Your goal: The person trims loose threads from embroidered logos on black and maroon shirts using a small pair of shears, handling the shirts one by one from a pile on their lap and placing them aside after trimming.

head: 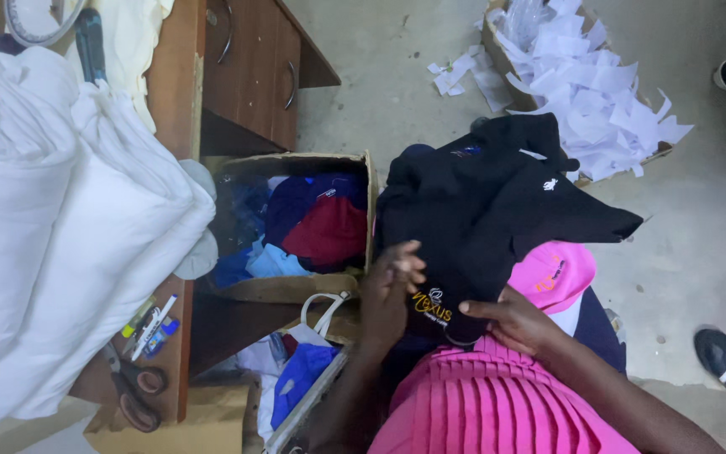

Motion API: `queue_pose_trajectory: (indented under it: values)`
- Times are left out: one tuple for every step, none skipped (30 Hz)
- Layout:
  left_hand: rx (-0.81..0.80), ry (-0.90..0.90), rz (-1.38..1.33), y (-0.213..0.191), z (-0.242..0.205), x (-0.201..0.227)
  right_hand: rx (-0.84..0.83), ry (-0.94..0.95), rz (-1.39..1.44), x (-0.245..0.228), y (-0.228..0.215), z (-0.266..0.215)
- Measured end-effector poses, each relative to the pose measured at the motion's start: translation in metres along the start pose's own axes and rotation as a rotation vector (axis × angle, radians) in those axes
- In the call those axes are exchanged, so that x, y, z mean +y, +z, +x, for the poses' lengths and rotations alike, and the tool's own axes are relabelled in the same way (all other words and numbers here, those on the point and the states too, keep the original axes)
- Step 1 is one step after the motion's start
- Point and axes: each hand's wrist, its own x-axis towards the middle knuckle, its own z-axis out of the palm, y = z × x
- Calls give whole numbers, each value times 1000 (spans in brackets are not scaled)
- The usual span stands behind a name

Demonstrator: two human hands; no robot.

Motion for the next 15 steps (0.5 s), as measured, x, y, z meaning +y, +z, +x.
queue_pose_trajectory:
  values:
    - [-183, -13, -41, 9, -3, -5, 34, 120, 86, 6, 5, -3]
    - [-190, -14, -41, 17, -8, -10, 39, 118, 91, 9, 8, -5]
    - [-277, -52, -52, 27, -13, -14, 24, 120, 34, 10, 9, -6]
    - [-378, -87, -62, 38, -16, -19, 16, 113, -15, 12, 11, -7]
    - [-397, -85, -62, 43, -19, -33, 28, 103, -3, 21, -1, 0]
    - [-341, -178, -173, 48, -24, -47, -43, 70, -153, 31, -14, 6]
    - [-283, -272, -282, 52, -29, -61, -112, 39, -304, 41, -25, 12]
    - [-284, -269, -289, 51, -25, -66, -109, 36, -310, 43, -33, 14]
    - [-193, -345, -472, 49, -20, -71, -131, 40, -344, 46, -39, 15]
    - [-93, -422, -650, 45, -17, -75, -158, 49, -376, 49, -44, 17]
    - [-88, -421, -652, 38, -18, -68, -161, 51, -380, 38, -41, 10]
    - [-52, -258, -532, 31, -19, -61, -157, 3, -369, 28, -37, 3]
    - [-16, -96, -410, 24, -19, -54, -153, -44, -359, 18, -33, -3]
    - [-14, -104, -408, 19, -27, -37, -152, -36, -356, 6, -26, -10]
    - [31, -7, -388, 14, -35, -20, -142, -112, -153, -7, -19, -16]
